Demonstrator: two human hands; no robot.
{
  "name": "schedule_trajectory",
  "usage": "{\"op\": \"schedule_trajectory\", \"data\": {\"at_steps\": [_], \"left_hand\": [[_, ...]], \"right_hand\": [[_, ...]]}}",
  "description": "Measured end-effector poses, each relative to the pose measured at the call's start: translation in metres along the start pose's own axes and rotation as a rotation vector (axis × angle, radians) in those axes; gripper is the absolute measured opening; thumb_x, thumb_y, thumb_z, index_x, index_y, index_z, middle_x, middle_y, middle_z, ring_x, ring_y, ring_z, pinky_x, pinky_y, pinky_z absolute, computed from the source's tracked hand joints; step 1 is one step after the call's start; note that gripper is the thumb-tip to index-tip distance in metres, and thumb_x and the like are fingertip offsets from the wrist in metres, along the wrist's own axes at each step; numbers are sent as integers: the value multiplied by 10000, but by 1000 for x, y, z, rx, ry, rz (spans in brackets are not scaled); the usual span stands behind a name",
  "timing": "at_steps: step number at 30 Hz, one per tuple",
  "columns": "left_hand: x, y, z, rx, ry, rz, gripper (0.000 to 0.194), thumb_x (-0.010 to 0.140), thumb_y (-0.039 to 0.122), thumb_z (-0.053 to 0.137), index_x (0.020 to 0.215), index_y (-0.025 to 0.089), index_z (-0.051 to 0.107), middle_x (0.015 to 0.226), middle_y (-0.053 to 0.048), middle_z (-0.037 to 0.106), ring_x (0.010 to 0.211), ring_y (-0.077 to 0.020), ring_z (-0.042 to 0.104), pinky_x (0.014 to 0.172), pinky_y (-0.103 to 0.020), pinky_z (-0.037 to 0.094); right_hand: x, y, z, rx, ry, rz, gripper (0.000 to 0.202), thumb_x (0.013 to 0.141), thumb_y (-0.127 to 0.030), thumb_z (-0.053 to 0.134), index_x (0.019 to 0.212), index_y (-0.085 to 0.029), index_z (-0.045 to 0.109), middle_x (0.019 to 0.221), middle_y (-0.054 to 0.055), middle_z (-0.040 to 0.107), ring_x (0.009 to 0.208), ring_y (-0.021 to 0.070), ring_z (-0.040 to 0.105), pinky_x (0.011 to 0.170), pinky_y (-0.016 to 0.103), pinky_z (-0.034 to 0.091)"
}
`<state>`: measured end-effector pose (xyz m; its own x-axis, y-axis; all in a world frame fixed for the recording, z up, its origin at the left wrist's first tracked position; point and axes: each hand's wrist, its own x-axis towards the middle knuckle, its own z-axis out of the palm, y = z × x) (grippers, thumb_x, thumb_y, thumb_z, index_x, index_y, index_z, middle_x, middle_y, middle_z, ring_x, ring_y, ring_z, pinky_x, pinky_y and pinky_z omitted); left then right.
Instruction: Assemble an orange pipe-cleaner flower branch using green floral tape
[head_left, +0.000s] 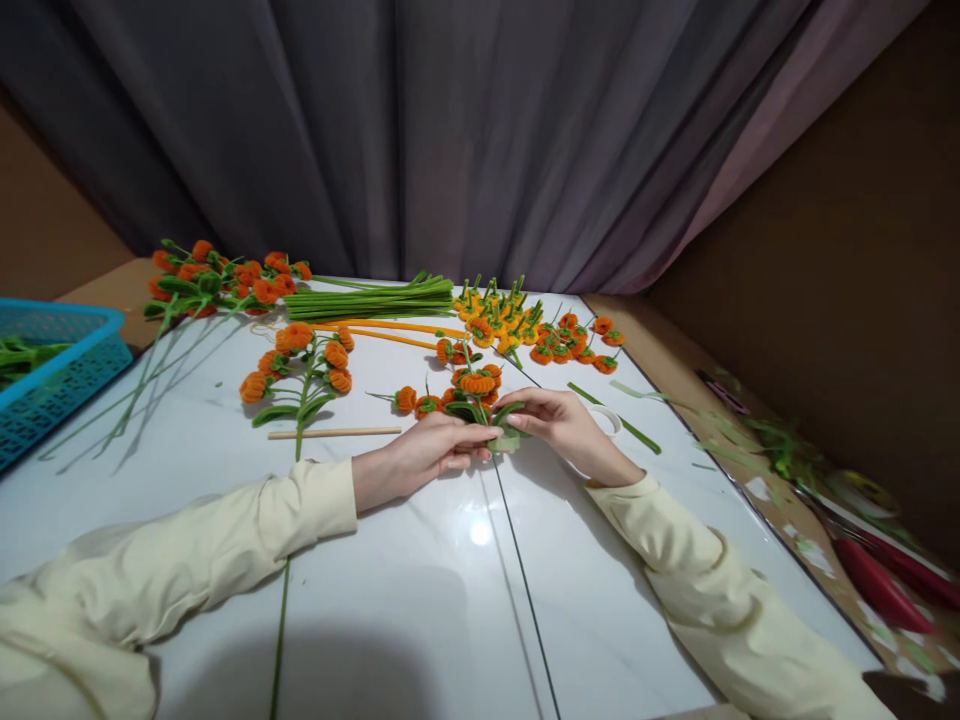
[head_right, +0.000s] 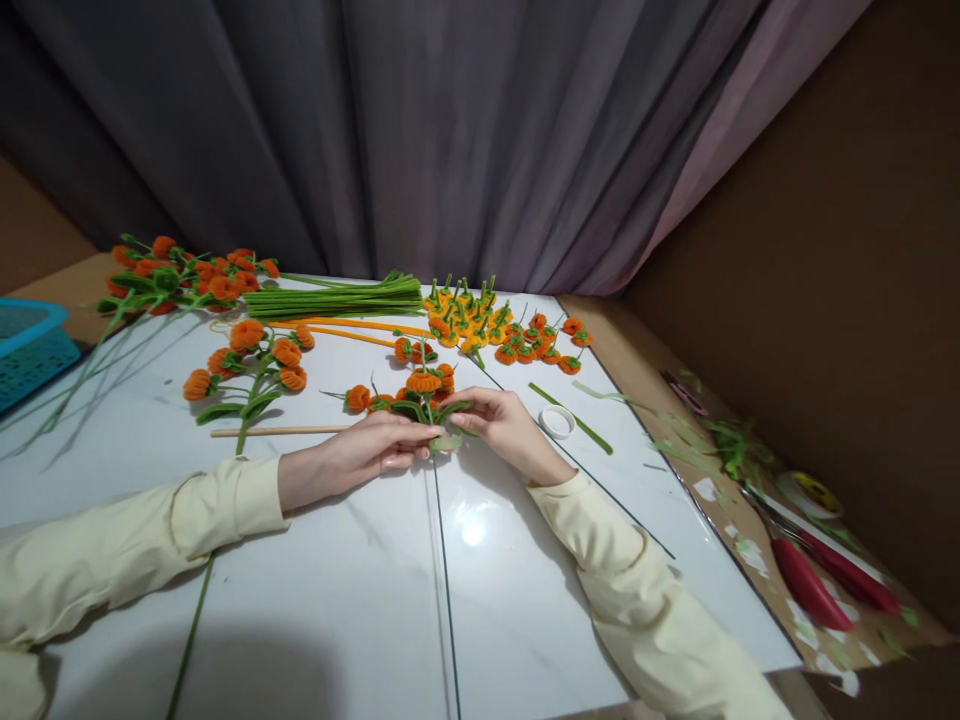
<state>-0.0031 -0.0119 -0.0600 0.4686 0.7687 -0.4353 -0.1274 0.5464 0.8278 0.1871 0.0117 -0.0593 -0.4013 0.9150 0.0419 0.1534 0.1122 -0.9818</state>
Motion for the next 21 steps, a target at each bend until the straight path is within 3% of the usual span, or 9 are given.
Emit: {"op": "schedule_trajectory", "data": {"at_steps": [5,9,13,17,21], "left_hand": [[1,-1,0,-18,-1,15,297,634,304,783,532,117,577,533,36,493,505,-49,376,460,-223,190],[-1,2,2,11,-6,25,316,635,308,784,541,115,551,524,49,458,463,-38,283,453,-254,109],[-3,3,2,25,-5,20,330,645,321,775,530,122,537,517,52,449,458,-38,261,461,-264,100],[-2,2,0,32,-16,35,311,632,333,775,547,119,566,534,41,484,463,-40,284,460,-255,125],[-2,1,0,53,-18,52,373,617,389,782,521,130,531,510,49,469,451,-38,286,457,-246,145]], "right_hand": [[1,1,1,-49,-10,-19,215,721,-293,697,897,-170,689,907,62,696,808,187,634,765,335,506],[-4,-13,-5,-175,32,-98,289,744,-250,651,1024,-182,631,1050,91,656,889,207,627,792,353,501],[-18,-38,-13,-418,164,-262,92,800,-249,588,854,-188,630,952,87,659,913,226,606,817,366,471],[-27,-48,-6,-620,-18,-220,176,809,-366,643,877,-204,658,937,83,688,885,234,604,800,370,467],[-24,-39,6,-631,-127,-232,241,818,-435,639,777,-198,621,870,73,673,871,221,586,813,362,452]]}}
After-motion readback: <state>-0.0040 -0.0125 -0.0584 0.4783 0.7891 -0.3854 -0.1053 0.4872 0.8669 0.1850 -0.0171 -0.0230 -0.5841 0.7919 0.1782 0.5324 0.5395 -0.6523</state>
